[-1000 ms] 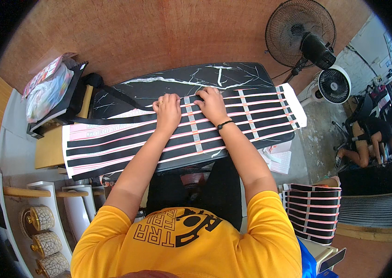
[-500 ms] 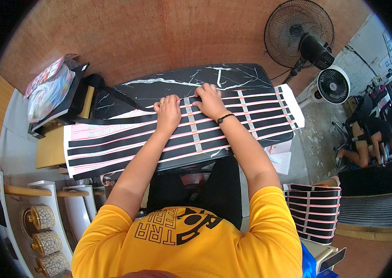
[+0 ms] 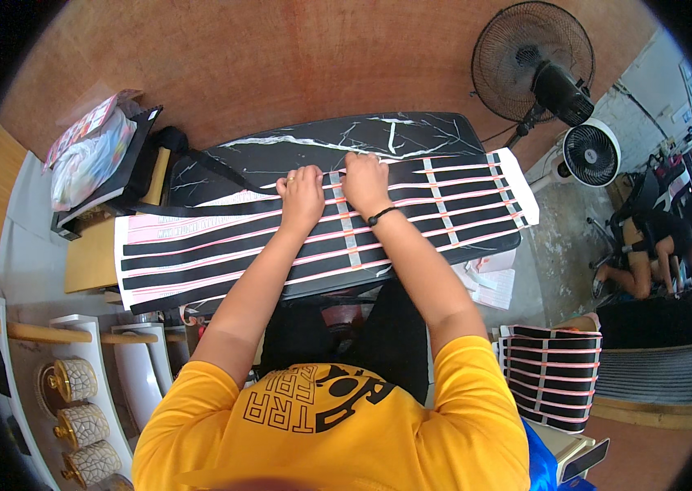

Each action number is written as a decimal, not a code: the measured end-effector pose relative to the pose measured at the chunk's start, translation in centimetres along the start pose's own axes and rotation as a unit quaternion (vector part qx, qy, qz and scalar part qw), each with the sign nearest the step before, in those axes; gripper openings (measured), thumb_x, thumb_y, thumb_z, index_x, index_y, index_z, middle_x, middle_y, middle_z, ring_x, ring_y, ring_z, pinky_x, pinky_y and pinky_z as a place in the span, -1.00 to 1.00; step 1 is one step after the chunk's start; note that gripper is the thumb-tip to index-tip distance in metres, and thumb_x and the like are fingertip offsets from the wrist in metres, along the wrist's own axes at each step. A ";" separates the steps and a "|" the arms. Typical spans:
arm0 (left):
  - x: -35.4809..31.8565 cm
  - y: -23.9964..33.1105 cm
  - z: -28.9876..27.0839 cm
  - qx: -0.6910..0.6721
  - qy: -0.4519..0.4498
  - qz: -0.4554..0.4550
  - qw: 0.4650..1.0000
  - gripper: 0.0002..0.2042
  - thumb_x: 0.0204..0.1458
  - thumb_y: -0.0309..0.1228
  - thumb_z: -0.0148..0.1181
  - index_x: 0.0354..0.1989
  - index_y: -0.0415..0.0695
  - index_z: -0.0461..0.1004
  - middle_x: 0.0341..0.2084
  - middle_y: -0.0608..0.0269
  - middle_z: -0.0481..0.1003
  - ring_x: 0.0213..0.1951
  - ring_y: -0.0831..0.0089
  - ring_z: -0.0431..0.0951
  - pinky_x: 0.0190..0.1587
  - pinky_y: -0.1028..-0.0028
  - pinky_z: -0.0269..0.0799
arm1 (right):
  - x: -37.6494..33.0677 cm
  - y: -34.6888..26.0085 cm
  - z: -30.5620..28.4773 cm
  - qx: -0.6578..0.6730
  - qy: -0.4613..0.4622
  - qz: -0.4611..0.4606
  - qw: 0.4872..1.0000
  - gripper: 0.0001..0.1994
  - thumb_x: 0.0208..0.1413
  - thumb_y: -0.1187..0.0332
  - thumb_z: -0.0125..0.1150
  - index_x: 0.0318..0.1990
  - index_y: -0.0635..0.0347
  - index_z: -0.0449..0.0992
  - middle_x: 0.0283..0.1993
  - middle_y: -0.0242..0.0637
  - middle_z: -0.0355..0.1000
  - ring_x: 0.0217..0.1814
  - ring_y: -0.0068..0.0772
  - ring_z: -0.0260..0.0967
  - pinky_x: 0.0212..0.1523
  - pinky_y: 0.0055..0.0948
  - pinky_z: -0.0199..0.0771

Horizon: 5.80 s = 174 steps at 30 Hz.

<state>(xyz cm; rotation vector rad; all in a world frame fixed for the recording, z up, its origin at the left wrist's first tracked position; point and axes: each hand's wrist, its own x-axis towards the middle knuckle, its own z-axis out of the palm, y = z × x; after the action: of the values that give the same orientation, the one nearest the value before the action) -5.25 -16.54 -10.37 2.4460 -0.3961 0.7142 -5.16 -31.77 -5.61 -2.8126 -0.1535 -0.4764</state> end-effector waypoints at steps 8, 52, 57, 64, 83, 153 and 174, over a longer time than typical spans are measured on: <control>0.0 0.2 -0.4 -0.004 -0.010 0.006 1.000 -0.91 0.17 -0.37 0.10 -0.24 -0.07 0.47 -0.28 0.19 0.49 -0.09 0.17 0.46 0.04 0.07 0.16 | -1.6 -2.5 2.2 0.139 0.034 0.205 0.968 -0.64 -0.10 0.13 0.50 -0.20 0.11 0.60 -0.09 -0.25 0.50 0.16 -0.05 0.31 0.07 0.12 0.24; 14.3 3.3 -3.0 -0.027 -0.569 0.200 0.797 -0.83 -0.02 -0.60 0.27 -0.25 -0.08 0.61 -0.44 0.28 0.60 -0.34 0.42 0.55 -0.20 0.37 0.44 | -2.5 0.6 3.0 0.330 0.129 0.129 0.926 -0.75 -0.28 0.43 0.57 -0.47 0.35 0.60 -0.38 -0.02 0.52 -0.31 -0.03 0.52 -0.22 -0.20 0.50; 14.4 3.1 -1.9 -0.034 -0.593 0.198 0.780 -0.85 -0.01 -0.60 0.27 -0.27 -0.11 0.59 -0.46 0.26 0.58 -0.35 0.41 0.54 -0.19 0.38 0.43 | -2.4 0.7 2.8 0.344 0.113 0.142 0.921 -0.75 -0.30 0.42 0.59 -0.49 0.33 0.61 -0.38 -0.02 0.53 -0.32 -0.03 0.53 -0.21 -0.20 0.51; 13.9 0.8 -0.2 -0.094 -0.603 0.192 0.768 -0.92 0.04 -0.59 0.23 -0.36 -0.14 0.47 -0.37 0.26 0.50 -0.26 0.43 0.47 -0.12 0.38 0.40 | -2.3 0.6 2.3 0.355 0.107 0.152 0.916 -0.76 -0.30 0.41 0.58 -0.46 0.31 0.63 -0.37 -0.03 0.55 -0.30 -0.06 0.54 -0.19 -0.22 0.51; 11.8 -3.3 1.9 -0.263 -0.575 0.070 0.771 -0.94 0.18 -0.59 0.04 -0.27 -0.13 0.39 -0.37 0.48 0.36 -0.23 0.61 0.31 -0.07 0.54 0.30 | -2.4 0.5 2.5 0.316 0.120 0.085 0.937 -0.78 -0.29 0.45 0.54 -0.39 0.20 0.67 -0.33 -0.22 0.55 -0.16 -0.13 0.46 -0.07 -0.23 0.44; -0.4 2.8 -5.4 0.077 -0.073 0.199 0.974 -0.87 0.10 -0.34 0.22 -0.35 -0.14 0.53 -0.36 0.17 0.52 -0.20 0.17 0.53 -0.14 0.19 0.36 | -2.0 3.2 3.7 0.356 -0.014 0.023 0.934 -0.73 -0.12 0.62 0.41 -0.20 0.12 0.68 0.20 -0.02 0.36 0.00 -0.18 0.51 0.02 -0.37 0.56; -6.0 5.9 -10.1 -0.016 -0.015 0.051 0.998 -0.90 0.06 -0.43 0.26 -0.41 -0.18 0.49 -0.41 0.09 0.49 -0.27 0.06 0.51 -0.20 0.13 0.36 | -1.5 4.7 2.9 0.487 -0.014 0.007 0.873 -0.85 0.17 0.33 0.26 -0.16 0.13 0.64 0.41 0.06 0.16 0.32 -0.09 0.31 0.23 -0.29 0.38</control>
<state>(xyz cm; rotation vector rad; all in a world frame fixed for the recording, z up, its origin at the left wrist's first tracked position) -16.65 -14.68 -4.16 2.4239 -0.5422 0.7076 -4.91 -35.52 -9.99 -1.8197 -0.2830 -0.2401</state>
